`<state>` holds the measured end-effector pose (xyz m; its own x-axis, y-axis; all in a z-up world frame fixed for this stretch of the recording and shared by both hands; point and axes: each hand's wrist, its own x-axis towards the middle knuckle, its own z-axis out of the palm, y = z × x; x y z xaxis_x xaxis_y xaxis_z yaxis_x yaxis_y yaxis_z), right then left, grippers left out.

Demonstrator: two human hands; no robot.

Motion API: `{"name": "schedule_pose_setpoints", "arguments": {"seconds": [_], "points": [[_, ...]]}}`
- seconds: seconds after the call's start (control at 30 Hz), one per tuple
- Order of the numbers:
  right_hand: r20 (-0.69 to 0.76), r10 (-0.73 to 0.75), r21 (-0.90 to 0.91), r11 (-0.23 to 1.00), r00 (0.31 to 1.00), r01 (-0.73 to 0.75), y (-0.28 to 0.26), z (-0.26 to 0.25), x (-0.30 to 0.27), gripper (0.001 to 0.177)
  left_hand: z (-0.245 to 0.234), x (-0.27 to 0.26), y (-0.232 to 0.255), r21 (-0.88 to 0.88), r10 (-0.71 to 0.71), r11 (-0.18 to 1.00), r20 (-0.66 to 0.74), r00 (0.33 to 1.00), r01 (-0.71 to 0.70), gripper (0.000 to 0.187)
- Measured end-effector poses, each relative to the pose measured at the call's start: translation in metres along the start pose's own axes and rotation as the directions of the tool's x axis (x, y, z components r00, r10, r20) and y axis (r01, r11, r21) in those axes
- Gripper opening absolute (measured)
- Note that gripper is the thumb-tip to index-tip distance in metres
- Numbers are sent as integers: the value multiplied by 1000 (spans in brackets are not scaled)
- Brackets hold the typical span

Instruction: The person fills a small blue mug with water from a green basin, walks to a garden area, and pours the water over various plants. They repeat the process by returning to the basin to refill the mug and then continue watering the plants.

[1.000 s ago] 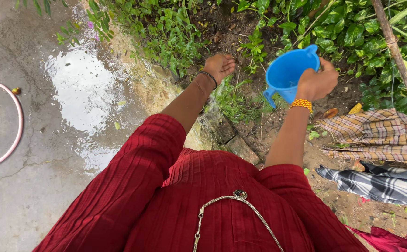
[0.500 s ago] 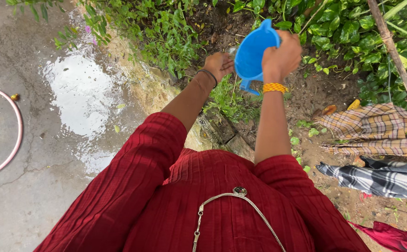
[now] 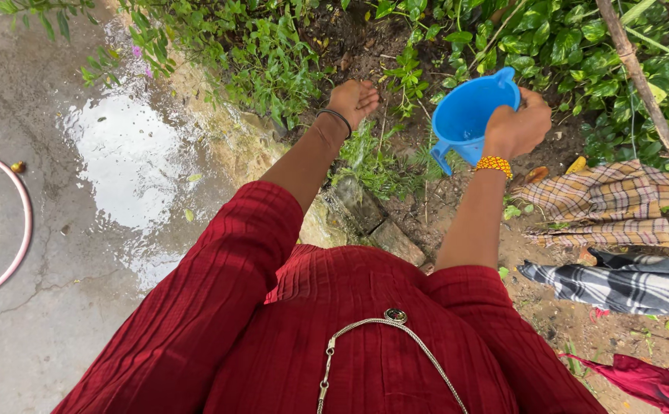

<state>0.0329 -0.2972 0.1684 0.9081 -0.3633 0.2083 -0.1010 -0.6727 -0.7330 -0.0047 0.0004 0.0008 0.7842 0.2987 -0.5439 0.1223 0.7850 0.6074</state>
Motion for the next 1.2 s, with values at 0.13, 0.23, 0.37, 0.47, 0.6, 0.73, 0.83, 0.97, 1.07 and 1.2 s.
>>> {"name": "schedule_pose_setpoints", "arguments": {"seconds": [0.13, 0.23, 0.37, 0.47, 0.6, 0.73, 0.83, 0.97, 1.07, 1.2], "points": [[10, -111, -104, 988, 994, 111, -6, 16, -3, 30, 3, -10, 3, 69, 24, 997, -16, 1000, -23, 38], [85, -250, -244, 933, 964, 264, -26, 34, -14, 32, 7, -18, 6, 107, 31, 994, -37, 999, -27, 35], [95, -561, -33, 824, 822, 566, -80, 52, -35, 35, 14, -23, 8, 112, -3, 994, -88, 996, 13, 31], [60, -657, -37, 751, 751, 660, -116, 48, -33, 30, 17, -24, 13, 139, 42, 990, -65, 997, -33, 27], [10, -656, 20, 754, 754, 656, -126, 47, -15, 30, 30, -18, 21, 102, 45, 994, 20, 999, -47, 24], [15, -481, 150, 868, 877, 473, -88, 52, 18, 35, 37, -12, 20, 95, 59, 993, 78, 995, -66, 28], [168, -235, 157, 965, 957, 209, -51, 51, 32, 35, 34, -10, 18, 129, 58, 989, 94, 994, -70, 29], [172, -168, 151, 978, 971, 143, -10, 33, 19, 35, 20, -10, 15, 186, 47, 981, 40, 998, -53, 34], [285, -17, -21, 999, 958, 24, -3, 28, 8, 40, 12, -9, 9, 159, 28, 987, -11, 1000, -26, 35], [284, -207, 22, 977, 936, 210, -17, 34, -7, 38, 12, -19, 6, 187, -9, 982, -53, 999, 18, 35]]}}
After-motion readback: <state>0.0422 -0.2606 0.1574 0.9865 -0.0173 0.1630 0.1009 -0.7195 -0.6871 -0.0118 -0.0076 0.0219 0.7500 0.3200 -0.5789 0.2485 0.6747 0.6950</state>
